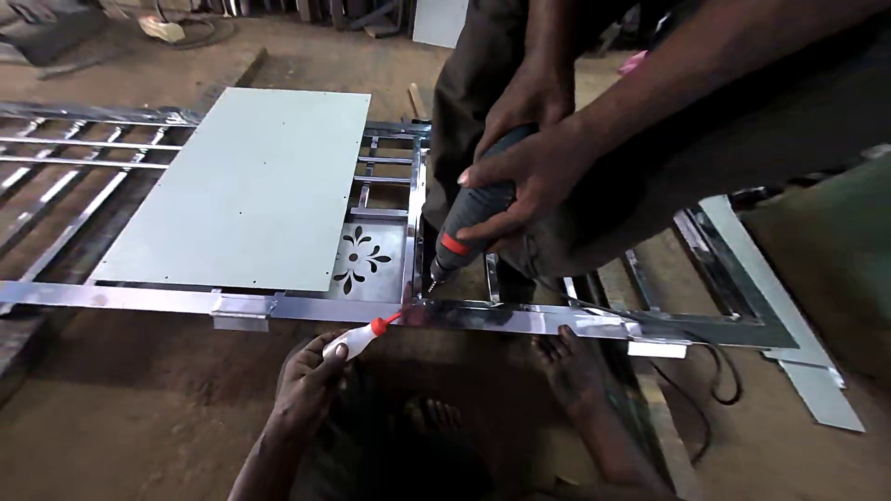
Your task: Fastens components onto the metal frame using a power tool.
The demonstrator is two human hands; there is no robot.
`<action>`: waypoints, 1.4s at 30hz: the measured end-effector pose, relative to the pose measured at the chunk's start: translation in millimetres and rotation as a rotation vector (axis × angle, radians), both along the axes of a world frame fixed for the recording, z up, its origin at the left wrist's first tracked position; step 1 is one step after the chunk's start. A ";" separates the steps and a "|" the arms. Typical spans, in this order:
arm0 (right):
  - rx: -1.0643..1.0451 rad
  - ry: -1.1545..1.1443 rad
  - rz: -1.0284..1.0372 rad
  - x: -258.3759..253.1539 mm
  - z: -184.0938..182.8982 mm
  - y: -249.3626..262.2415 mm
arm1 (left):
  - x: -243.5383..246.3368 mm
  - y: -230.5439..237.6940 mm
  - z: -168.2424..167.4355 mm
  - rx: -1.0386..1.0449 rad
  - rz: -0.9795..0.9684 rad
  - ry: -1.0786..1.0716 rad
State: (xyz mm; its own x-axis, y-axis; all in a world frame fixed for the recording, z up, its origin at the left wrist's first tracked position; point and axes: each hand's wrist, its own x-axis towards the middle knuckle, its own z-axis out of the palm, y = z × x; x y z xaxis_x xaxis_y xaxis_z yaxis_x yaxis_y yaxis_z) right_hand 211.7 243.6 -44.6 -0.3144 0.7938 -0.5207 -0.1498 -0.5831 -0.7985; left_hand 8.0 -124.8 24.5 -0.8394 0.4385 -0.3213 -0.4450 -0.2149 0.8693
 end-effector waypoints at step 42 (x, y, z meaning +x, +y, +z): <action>0.014 0.000 0.027 1.6 -2.3 2.3 | -14.8 25.0 -12.0 -0.186 -0.086 0.162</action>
State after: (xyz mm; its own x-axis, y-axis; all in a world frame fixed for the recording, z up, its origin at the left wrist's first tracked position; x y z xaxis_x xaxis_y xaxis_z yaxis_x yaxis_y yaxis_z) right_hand 213.3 245.8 -46.9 -0.3357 0.7920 -0.5099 -0.1341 -0.5760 -0.8064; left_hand -6.8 -99.9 12.5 -0.8487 0.4562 -0.2675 -0.3065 -0.0122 0.9518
